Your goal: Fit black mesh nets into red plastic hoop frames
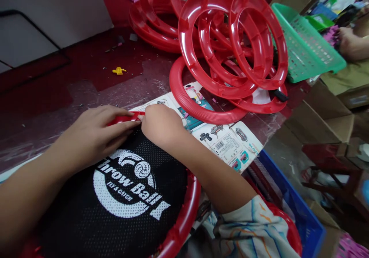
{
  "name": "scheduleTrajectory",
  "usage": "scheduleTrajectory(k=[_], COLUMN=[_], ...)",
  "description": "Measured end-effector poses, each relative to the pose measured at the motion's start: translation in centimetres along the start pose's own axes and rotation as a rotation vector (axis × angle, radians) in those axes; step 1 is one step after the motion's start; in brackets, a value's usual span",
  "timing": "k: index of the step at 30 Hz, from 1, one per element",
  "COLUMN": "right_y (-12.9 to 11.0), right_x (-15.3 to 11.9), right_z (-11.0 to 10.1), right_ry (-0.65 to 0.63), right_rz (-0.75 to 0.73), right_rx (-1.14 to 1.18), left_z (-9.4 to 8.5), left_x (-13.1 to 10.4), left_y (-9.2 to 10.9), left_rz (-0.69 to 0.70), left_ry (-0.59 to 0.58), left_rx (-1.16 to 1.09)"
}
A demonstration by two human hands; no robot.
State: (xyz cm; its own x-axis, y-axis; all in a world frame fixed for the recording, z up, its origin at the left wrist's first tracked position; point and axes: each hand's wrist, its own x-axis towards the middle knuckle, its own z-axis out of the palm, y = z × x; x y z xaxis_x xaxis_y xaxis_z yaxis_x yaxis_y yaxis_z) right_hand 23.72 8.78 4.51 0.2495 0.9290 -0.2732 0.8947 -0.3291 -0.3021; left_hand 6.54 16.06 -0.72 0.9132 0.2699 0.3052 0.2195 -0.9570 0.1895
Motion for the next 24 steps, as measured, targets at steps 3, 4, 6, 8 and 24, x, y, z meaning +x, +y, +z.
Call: scheduleTrajectory(k=[3, 4, 6, 8, 24], right_y=[0.1, 0.1, 0.2, 0.3, 1.2], right_x=[-0.1, 0.0, 0.1, 0.1, -1.9], right_z=[0.0, 0.0, 0.1, 0.2, -2.8], right_ry=[-0.009, -0.002, 0.014, 0.016, -0.18], right_rz=[-0.012, -0.02, -0.037, -0.06, 0.023], right_rx=[-0.003, -0.002, 0.006, 0.016, -0.056], left_z=[-0.1, -0.1, -0.1, -0.1, 0.9], left_x=[0.1, 0.1, 0.1, 0.0, -0.1], left_y=[-0.1, -0.1, 0.0, 0.0, -0.5], left_rz=[0.007, 0.004, 0.002, 0.0, 0.003], left_ry=[-0.044, -0.054, -0.06, -0.054, -0.021], left_rx=[-0.007, -0.008, -0.008, -0.011, -0.109])
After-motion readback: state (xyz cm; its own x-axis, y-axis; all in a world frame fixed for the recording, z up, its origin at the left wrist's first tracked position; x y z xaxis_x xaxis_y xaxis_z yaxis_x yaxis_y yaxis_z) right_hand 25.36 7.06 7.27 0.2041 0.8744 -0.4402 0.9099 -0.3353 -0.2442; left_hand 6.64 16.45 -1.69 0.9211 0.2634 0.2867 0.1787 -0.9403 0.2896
